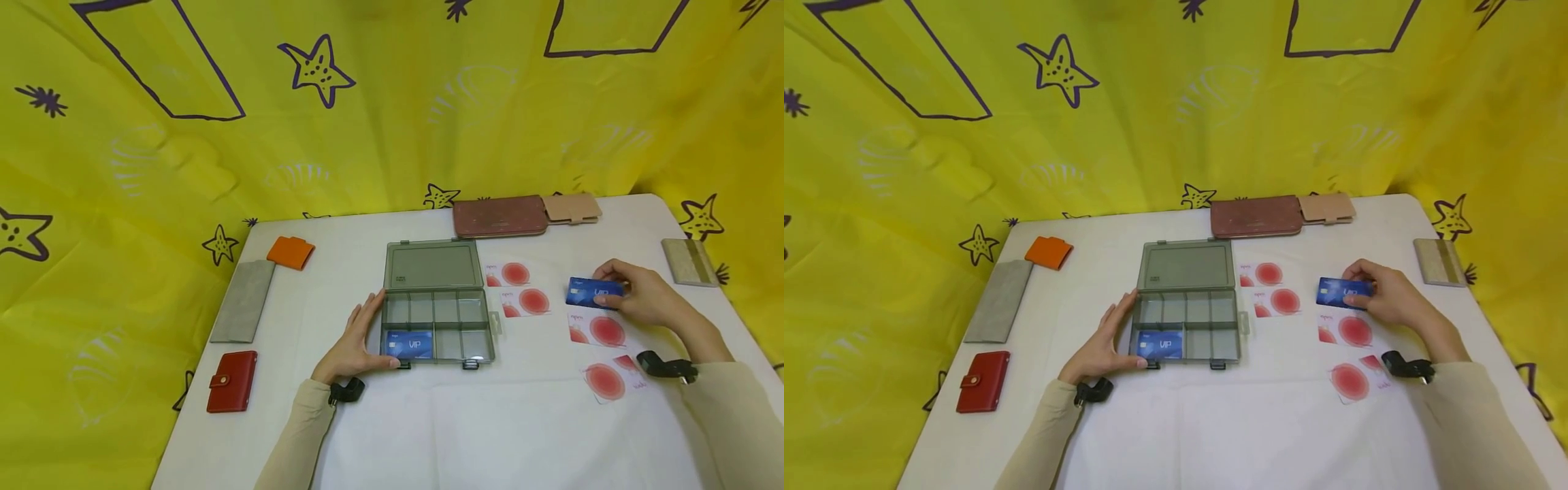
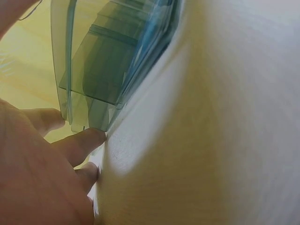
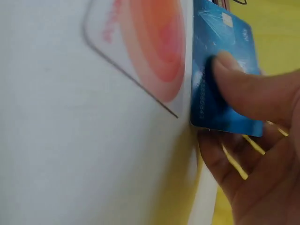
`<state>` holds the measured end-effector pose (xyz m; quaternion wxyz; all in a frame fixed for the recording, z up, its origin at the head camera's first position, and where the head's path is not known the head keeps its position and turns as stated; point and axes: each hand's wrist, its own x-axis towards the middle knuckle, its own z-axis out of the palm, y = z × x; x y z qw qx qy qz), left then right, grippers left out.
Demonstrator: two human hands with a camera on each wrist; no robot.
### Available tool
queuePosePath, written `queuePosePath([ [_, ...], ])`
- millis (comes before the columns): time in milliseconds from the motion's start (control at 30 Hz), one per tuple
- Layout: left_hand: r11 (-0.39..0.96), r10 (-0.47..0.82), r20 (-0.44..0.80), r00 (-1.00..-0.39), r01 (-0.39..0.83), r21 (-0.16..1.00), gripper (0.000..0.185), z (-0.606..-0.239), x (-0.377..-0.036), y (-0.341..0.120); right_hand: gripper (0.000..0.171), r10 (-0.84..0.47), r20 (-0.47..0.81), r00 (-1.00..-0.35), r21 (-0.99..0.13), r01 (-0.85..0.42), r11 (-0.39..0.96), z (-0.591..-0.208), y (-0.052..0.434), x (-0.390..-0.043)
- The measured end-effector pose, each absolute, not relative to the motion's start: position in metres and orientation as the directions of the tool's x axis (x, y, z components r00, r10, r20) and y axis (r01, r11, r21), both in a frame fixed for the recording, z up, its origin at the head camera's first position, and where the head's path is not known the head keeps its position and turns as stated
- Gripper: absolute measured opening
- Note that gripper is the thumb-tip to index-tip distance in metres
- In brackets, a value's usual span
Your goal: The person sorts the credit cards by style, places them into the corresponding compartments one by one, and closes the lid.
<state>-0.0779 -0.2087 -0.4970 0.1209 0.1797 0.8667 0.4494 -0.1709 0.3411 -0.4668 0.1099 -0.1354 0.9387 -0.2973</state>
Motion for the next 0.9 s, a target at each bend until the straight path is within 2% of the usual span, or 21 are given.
queuePosePath([
  [100, 0.532, 0.417, -0.05, -0.908, 0.199, 0.823, 0.133, -0.497, -0.078, -0.209, 0.028, -0.285, -0.059, -0.957, -0.627, -0.187, 0.756, -0.467, 0.34, -0.167],
  [233, 0.527, 0.415, -0.055, -0.908, 0.191, 0.828, 0.133, -0.497, -0.078, -0.209, 0.032, -0.196, 0.041, -0.98, -0.694, -0.169, 0.7, -0.463, 0.331, -0.161],
  [333, 0.521, 0.415, -0.057, -0.908, 0.186, 0.833, 0.132, -0.497, -0.078, -0.209, 0.039, -0.129, 0.05, -0.99, -0.78, -0.12, 0.614, -0.455, 0.316, -0.156],
  [433, 0.522, 0.416, -0.06, -0.907, 0.184, 0.833, 0.132, -0.496, -0.077, -0.209, 0.043, -0.122, 0.018, -0.992, -0.874, -0.075, 0.48, -0.447, 0.294, -0.151],
  [600, 0.536, 0.411, -0.074, -0.908, 0.175, 0.826, 0.132, -0.498, -0.077, -0.209, 0.047, -0.279, -0.014, -0.96, -0.983, -0.038, 0.179, -0.441, 0.25, -0.146],
  [733, 0.544, 0.406, -0.086, -0.91, 0.165, 0.823, 0.133, -0.499, -0.078, -0.209, 0.055, -0.464, -0.007, -0.886, -0.999, 0.028, -0.037, -0.448, 0.214, -0.14],
  [800, 0.543, 0.406, -0.086, -0.91, 0.164, 0.823, 0.133, -0.499, -0.078, -0.209, 0.062, -0.541, -0.002, -0.841, -0.995, 0.054, -0.08, -0.452, 0.196, -0.136],
  [900, 0.536, 0.406, -0.072, -0.911, 0.174, 0.826, 0.133, -0.498, -0.078, -0.209, 0.07, -0.6, 0.001, -0.8, -0.999, 0.022, -0.032, -0.457, 0.17, -0.131],
])
